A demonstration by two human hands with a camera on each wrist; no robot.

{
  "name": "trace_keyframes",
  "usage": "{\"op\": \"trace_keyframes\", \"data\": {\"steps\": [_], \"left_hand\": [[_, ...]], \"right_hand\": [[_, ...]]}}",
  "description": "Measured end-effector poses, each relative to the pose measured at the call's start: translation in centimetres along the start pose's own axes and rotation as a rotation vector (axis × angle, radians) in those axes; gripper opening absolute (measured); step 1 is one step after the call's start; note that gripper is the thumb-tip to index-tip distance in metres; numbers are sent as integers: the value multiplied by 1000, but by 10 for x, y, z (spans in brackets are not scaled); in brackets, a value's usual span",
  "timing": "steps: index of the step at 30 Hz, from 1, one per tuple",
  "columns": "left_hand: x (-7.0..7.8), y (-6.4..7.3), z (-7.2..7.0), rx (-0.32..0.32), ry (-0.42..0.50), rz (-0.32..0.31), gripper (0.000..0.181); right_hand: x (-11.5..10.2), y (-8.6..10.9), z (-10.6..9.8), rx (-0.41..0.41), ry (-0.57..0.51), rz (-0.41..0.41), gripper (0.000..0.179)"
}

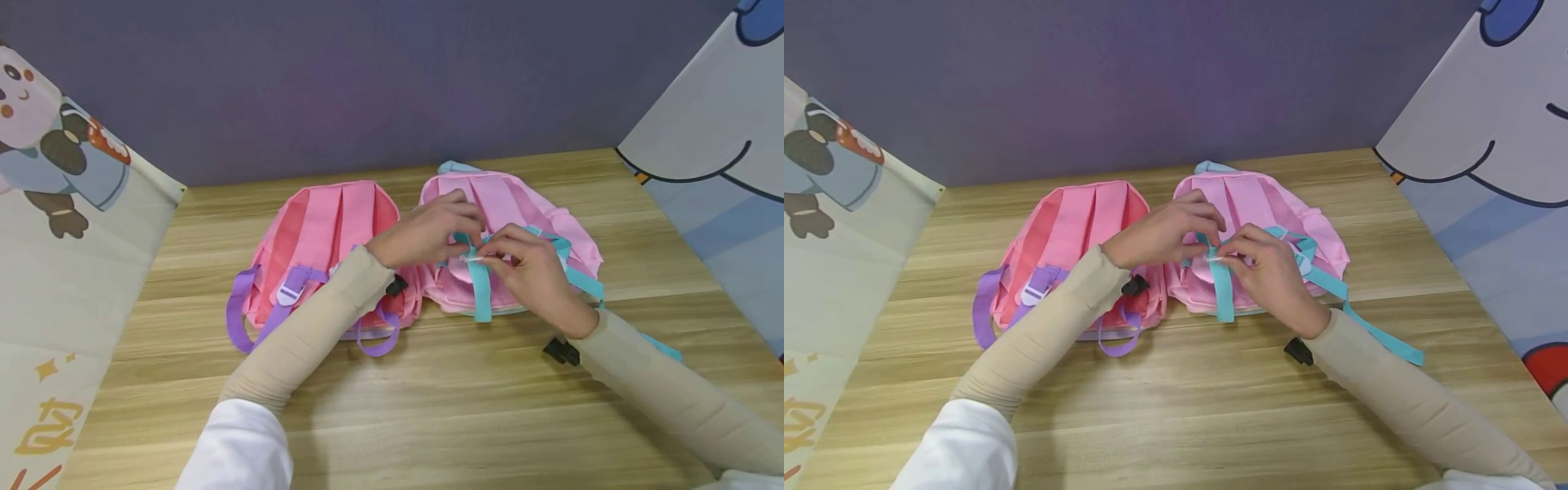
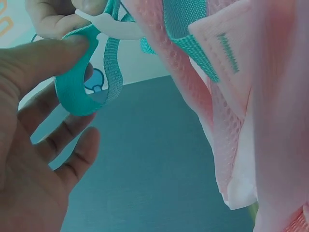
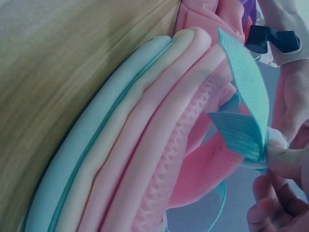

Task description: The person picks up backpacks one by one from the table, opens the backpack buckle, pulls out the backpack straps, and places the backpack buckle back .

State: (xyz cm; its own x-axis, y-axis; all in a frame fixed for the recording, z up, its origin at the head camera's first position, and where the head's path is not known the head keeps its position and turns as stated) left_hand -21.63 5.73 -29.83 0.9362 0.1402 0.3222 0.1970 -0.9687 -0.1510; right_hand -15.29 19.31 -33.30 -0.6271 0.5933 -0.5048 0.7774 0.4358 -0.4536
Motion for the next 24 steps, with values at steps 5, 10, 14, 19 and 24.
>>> {"op": "trace_keyframes", "data": {"steps": [5,10,14,19,24], "left_hand": [[0,3,-8,100,-66,-31,3],[-1,7,-18,212,-104,-68,3],[-2,9,-20,243,-94,-104,5],[-6,12,-21,273,-57,-170,5],[-10,15,-23,324,-12,-211,6]], "right_hand": [[0,0,1,-18,5,1,16],[2,2,3,-35,23,19,16],[2,3,4,-33,25,19,16],[2,3,4,-24,15,-1,16],[2,4,4,-25,-3,0,18]]}}
Point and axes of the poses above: each hand's wrist, its own y-axis away from the middle knuckle, its own z-axis out of the palm, x = y × z, the point moved 5 cm from there along -y, towards the middle knuckle, and after that the axes turned 14 degrees about -x, right-handed, at the moved point
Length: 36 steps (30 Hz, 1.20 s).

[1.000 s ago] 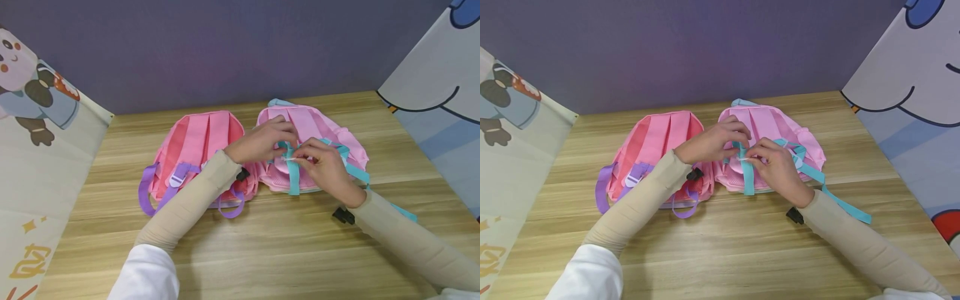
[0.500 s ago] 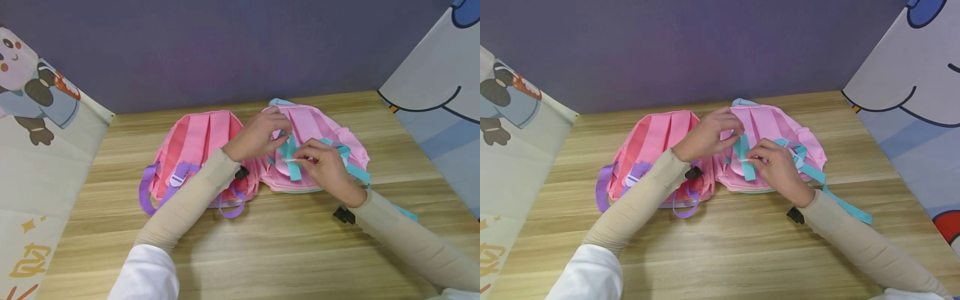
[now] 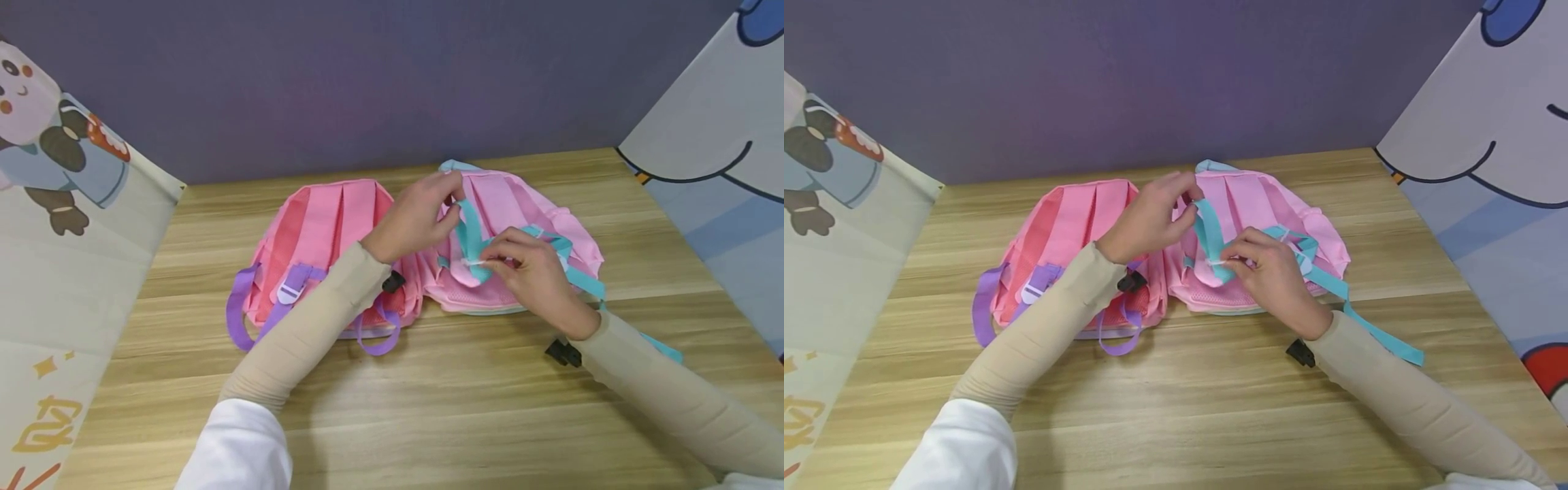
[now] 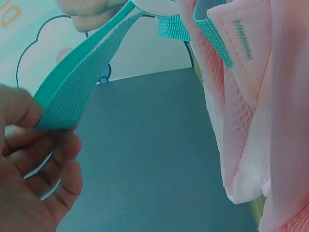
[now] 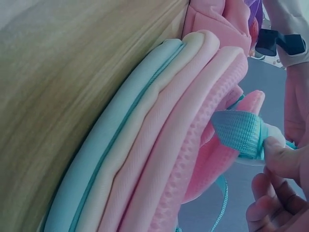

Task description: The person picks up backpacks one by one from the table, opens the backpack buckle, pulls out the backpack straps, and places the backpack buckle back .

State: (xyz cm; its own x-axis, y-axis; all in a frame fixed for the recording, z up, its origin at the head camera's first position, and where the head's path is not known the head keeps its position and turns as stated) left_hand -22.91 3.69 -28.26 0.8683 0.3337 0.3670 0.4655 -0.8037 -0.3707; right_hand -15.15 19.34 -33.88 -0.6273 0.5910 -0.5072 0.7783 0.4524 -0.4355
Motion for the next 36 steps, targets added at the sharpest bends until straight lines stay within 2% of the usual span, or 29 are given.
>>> {"op": "trace_keyframes", "data": {"steps": [7,10,18,24,27,29,30,34,36], "left_hand": [[-2,-1,-7,59,34,-64,12],[-1,-2,-8,70,28,-64,13],[-3,-2,-7,104,33,-125,16],[-9,-3,-6,128,127,-234,21],[-13,-2,-6,141,122,-286,32],[-12,-4,-4,100,90,-269,29],[-11,-6,-2,53,77,-239,24],[-1,-10,12,-219,95,-101,7],[1,-10,18,-316,109,-75,4]], "right_hand": [[1,3,0,-6,9,16,16],[0,3,-1,2,4,5,16],[-2,-6,-6,33,-17,-36,15],[-4,-15,-9,25,2,-4,11],[-4,-18,-9,30,2,8,8],[-4,-20,-9,38,-5,10,5],[-4,-20,-10,43,-8,11,6],[-3,-22,-10,77,-18,21,6],[-3,-22,-10,92,-16,28,10]]}}
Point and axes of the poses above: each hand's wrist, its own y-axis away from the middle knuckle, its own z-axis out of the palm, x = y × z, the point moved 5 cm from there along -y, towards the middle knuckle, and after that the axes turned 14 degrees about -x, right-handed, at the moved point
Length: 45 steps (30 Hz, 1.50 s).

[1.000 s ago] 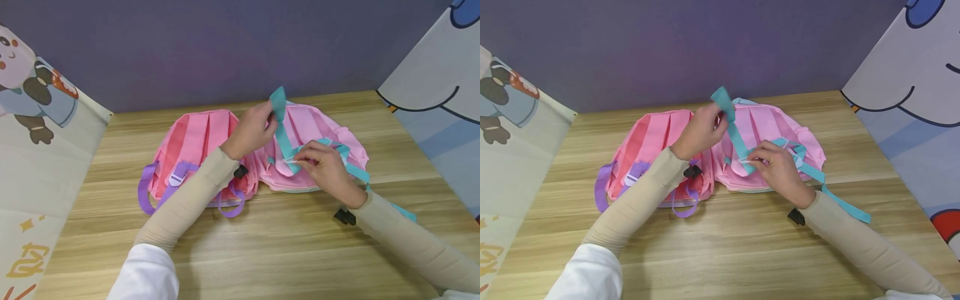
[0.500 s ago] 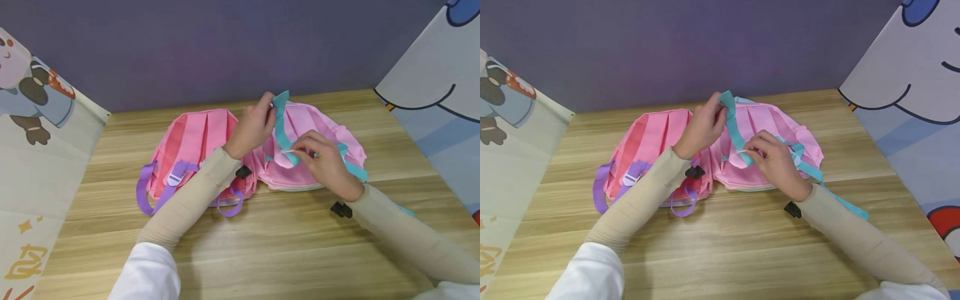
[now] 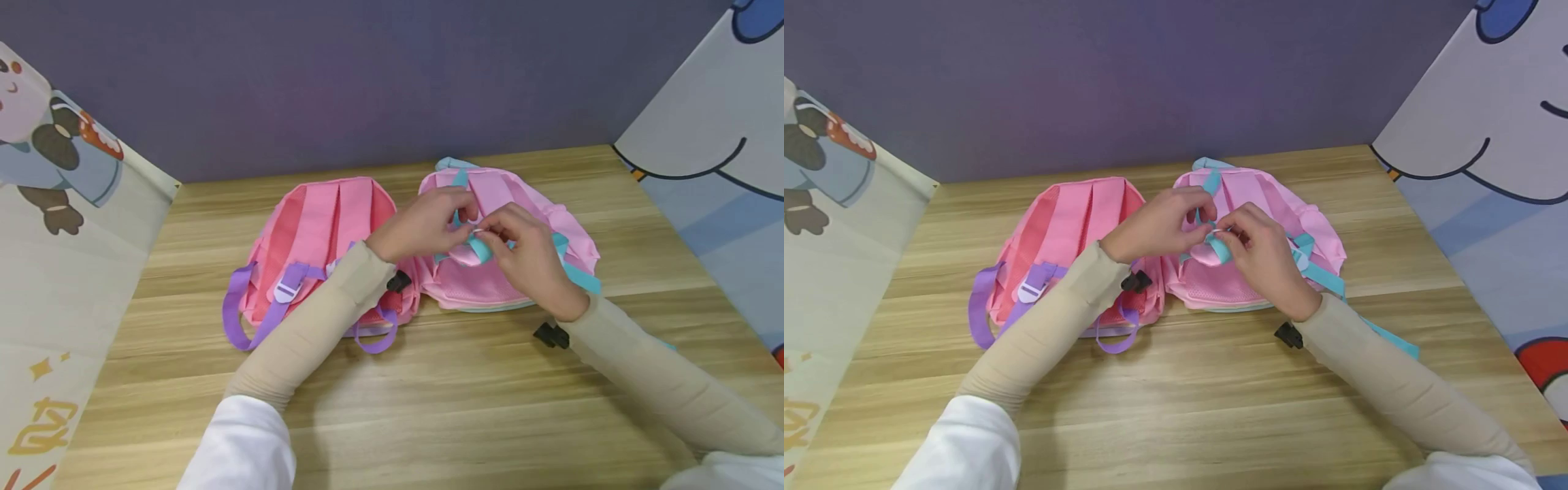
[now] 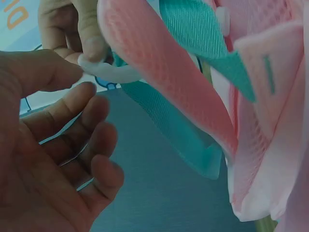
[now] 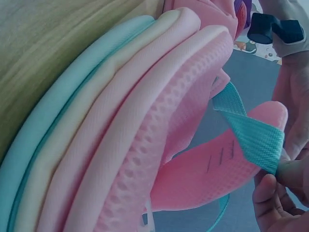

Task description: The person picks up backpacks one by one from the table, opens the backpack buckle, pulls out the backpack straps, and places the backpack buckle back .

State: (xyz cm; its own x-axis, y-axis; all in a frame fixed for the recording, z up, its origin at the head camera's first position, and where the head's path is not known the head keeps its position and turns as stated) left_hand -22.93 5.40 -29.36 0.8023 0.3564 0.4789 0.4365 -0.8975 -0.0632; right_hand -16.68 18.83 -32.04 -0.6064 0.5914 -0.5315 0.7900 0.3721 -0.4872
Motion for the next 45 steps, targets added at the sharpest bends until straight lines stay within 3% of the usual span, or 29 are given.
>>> {"op": "trace_keyframes", "data": {"steps": [2,7,13,17,24,32,40,45], "left_hand": [[0,0,3,-48,2,-14,4],[1,2,7,-69,-36,-14,2],[2,2,6,52,-60,29,9],[2,2,3,116,-74,8,11],[-1,5,-2,179,-67,-34,12],[-1,7,-5,219,-107,-30,12],[-3,8,-4,209,-104,-2,12],[-1,7,1,143,-115,55,10]], "right_hand": [[0,0,0,9,2,10,15],[1,0,-2,31,-5,26,16],[-3,1,-1,44,-39,15,23],[-7,5,-1,41,-45,-8,28],[-12,21,3,-31,-91,-38,31],[-25,34,1,-71,-131,-104,36],[-10,47,9,-139,-113,-92,38],[-7,40,2,-88,-79,-13,35]]}}
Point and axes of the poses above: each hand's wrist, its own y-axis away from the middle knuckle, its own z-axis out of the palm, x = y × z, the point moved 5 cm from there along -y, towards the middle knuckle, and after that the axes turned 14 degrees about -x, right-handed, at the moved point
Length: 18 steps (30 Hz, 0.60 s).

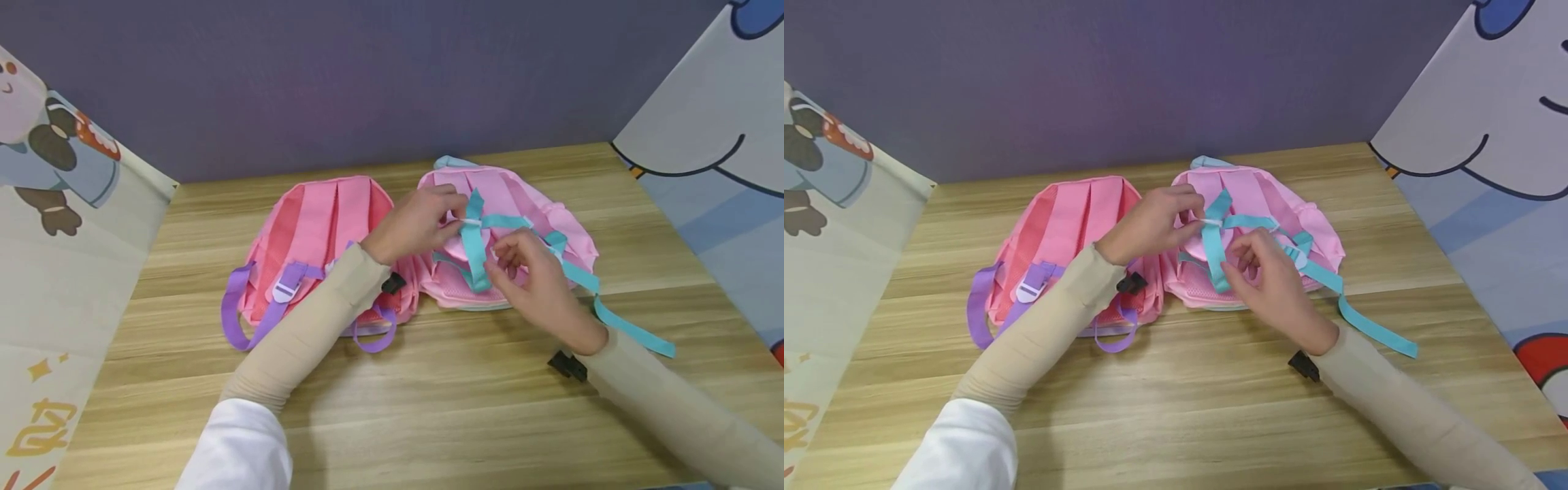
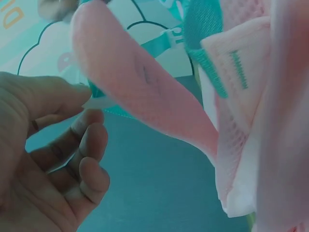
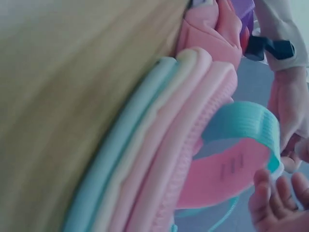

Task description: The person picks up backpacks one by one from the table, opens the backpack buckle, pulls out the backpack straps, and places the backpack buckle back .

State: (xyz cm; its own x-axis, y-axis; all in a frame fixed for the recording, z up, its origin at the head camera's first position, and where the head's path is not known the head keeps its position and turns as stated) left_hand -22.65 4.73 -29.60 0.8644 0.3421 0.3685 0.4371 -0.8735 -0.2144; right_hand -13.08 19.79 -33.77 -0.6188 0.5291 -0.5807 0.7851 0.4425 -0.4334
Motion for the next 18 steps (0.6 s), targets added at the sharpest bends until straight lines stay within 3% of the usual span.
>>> {"op": "trace_keyframes", "data": {"steps": [4,8,13,18], "left_hand": [[3,0,6,-28,0,51,10],[3,-1,11,-25,2,47,11],[0,-4,11,-9,13,-39,13],[-4,-5,7,5,-7,-147,15]], "right_hand": [[4,-10,-3,18,16,86,28],[6,-17,3,-29,37,152,21],[4,-16,9,-57,49,124,19],[-2,-4,18,-150,-6,58,25]]}}
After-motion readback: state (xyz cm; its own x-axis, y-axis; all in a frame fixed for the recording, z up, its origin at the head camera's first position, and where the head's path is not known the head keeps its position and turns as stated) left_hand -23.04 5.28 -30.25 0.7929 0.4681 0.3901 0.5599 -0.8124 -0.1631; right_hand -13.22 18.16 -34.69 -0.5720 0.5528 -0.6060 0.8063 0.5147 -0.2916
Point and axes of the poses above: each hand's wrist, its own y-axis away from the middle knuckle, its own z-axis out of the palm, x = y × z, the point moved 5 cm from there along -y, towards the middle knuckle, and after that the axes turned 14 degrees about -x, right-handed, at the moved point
